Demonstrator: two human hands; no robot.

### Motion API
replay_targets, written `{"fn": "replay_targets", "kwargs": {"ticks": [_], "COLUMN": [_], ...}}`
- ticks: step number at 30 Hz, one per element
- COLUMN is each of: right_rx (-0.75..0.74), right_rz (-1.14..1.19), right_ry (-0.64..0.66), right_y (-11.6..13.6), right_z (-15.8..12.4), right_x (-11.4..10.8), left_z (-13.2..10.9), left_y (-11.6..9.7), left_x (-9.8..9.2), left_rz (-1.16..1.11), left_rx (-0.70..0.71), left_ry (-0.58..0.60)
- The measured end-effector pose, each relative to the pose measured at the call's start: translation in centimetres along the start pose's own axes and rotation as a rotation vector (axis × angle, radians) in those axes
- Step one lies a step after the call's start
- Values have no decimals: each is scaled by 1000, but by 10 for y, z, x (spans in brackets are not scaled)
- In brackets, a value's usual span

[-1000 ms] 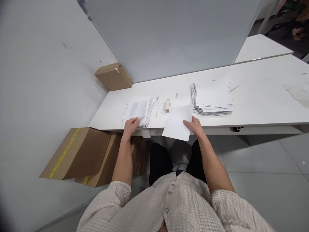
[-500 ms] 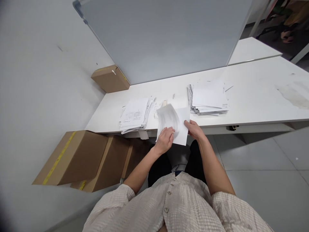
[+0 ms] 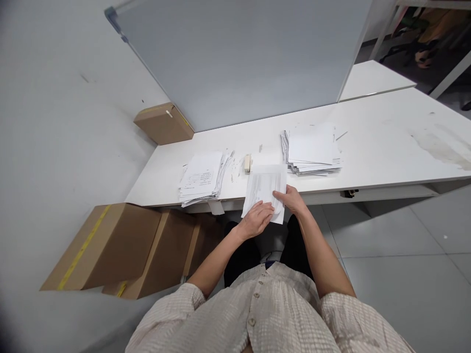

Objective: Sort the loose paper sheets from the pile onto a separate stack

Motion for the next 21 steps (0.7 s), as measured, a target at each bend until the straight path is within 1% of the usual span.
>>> {"fn": "replay_targets", "kwargs": {"ticks": [1, 2, 5, 6, 7, 9, 11, 13, 18, 21], "right_rx": [-5, -10, -30, -42, -61, -114, -188, -279, -511, -558], "right_rz": [-1, -5, -29, -35, -41, -68, -111, -153, -248, -274], "right_ry": [-15, -27, -46, -48, -52, -69, -78, -88, -172, -189], "right_y": [0, 0, 4, 6, 8, 14, 21, 30, 62, 77], "right_z": [-1, -2, -9, -12, -14, -20, -25, -30, -41, -42], "right_x": [0, -1, -1, 0, 1, 5, 12, 20, 31, 31], "left_z": [-2, -3, -10, -12, -12, -11, -6, 0, 20, 28], "left_y": [2, 6, 23, 30, 36, 47, 54, 56, 51, 49], "left_x": [-2, -5, -18, -22, -26, -31, -35, -39, -55, -62], "left_rz": [2, 17, 84, 67, 16, -148, -283, -314, -172, -88], "left_rx": [-39, -107, -438, -546, -630, -713, -717, -695, -607, -569], "left_ry": [-55, -137, -453, -525, -567, -588, -601, -650, -797, -836]}}
Point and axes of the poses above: each hand's wrist, its own z-axis towards the middle knuckle, its own x-axis out of the palm, y = z × x, the point moved 1 cm from there along z, towards the middle knuckle, and after that the axes turned 15 degrees about x, right-handed, at the moved point
